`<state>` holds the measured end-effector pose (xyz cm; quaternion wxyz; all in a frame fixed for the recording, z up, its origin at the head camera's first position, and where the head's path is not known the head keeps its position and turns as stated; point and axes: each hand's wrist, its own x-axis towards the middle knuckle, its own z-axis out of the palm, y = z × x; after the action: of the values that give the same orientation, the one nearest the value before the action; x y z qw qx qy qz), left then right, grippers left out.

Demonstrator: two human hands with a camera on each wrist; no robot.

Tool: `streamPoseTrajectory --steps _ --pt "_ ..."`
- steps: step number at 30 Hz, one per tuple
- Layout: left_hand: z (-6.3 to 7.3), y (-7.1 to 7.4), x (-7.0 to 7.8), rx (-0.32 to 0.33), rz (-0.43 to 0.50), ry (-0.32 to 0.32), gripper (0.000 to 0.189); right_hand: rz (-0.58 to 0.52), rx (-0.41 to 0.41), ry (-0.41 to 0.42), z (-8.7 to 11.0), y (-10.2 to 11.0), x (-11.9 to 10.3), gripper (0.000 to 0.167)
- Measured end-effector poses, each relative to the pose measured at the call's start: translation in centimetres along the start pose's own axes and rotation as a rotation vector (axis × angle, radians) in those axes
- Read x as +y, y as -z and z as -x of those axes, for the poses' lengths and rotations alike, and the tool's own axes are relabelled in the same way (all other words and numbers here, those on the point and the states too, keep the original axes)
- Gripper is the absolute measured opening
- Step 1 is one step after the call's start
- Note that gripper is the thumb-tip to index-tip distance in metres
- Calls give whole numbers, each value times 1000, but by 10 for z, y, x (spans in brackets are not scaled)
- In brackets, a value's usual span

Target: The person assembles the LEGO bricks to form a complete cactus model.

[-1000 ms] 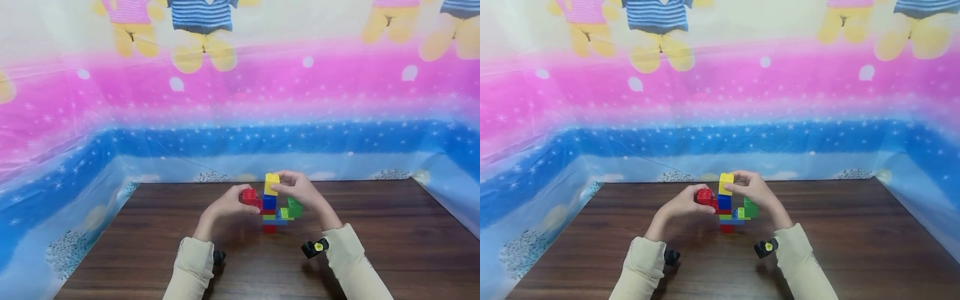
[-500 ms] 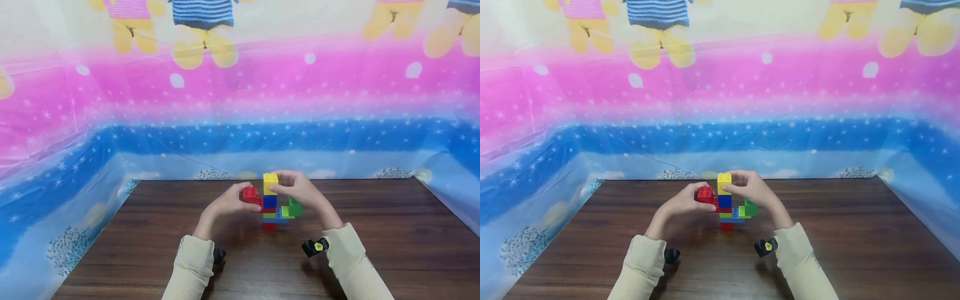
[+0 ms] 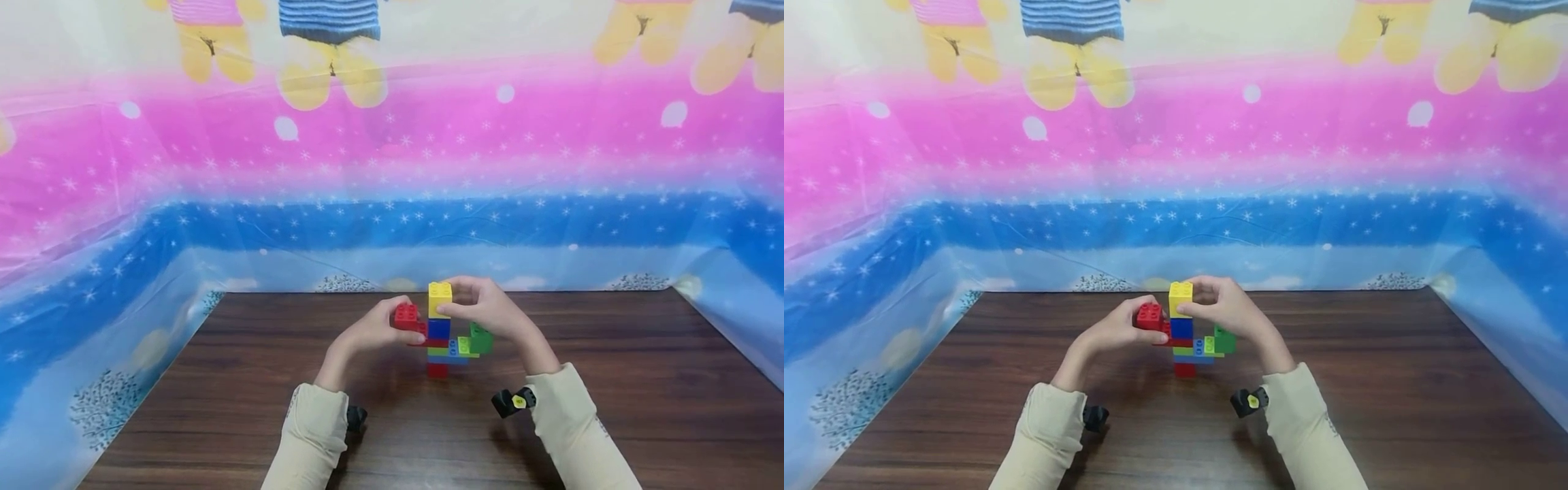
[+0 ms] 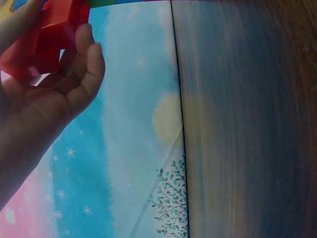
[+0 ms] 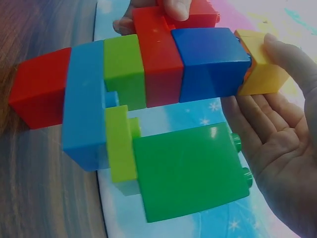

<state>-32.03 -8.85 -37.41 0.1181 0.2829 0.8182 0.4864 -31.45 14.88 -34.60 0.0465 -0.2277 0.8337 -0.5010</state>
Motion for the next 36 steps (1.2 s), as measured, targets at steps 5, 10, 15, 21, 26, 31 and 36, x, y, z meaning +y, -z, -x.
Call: streamPoseTrajectory --steps 5,10,15,21,26,31,36 --pt "5 -3 1 8 46 30 37 15 -5 4 0 1 0 46" --pt "1 -3 1 2 -5 13 32 62 0 1 2 2 -2 46" --pt "0 -2 2 2 -30 20 31 85 -7 8 3 3 -5 46" --pt "2 -3 2 4 -3 28 34 103 -1 13 2 5 -4 47" --pt "1 -3 2 7 -10 17 33 73 -2 14 1 6 -1 45" --pt "0 -2 2 3 -18 21 33 62 -9 19 1 5 -2 46" --pt "0 -2 2 10 -21 23 32 61 -4 26 2 4 -2 46"
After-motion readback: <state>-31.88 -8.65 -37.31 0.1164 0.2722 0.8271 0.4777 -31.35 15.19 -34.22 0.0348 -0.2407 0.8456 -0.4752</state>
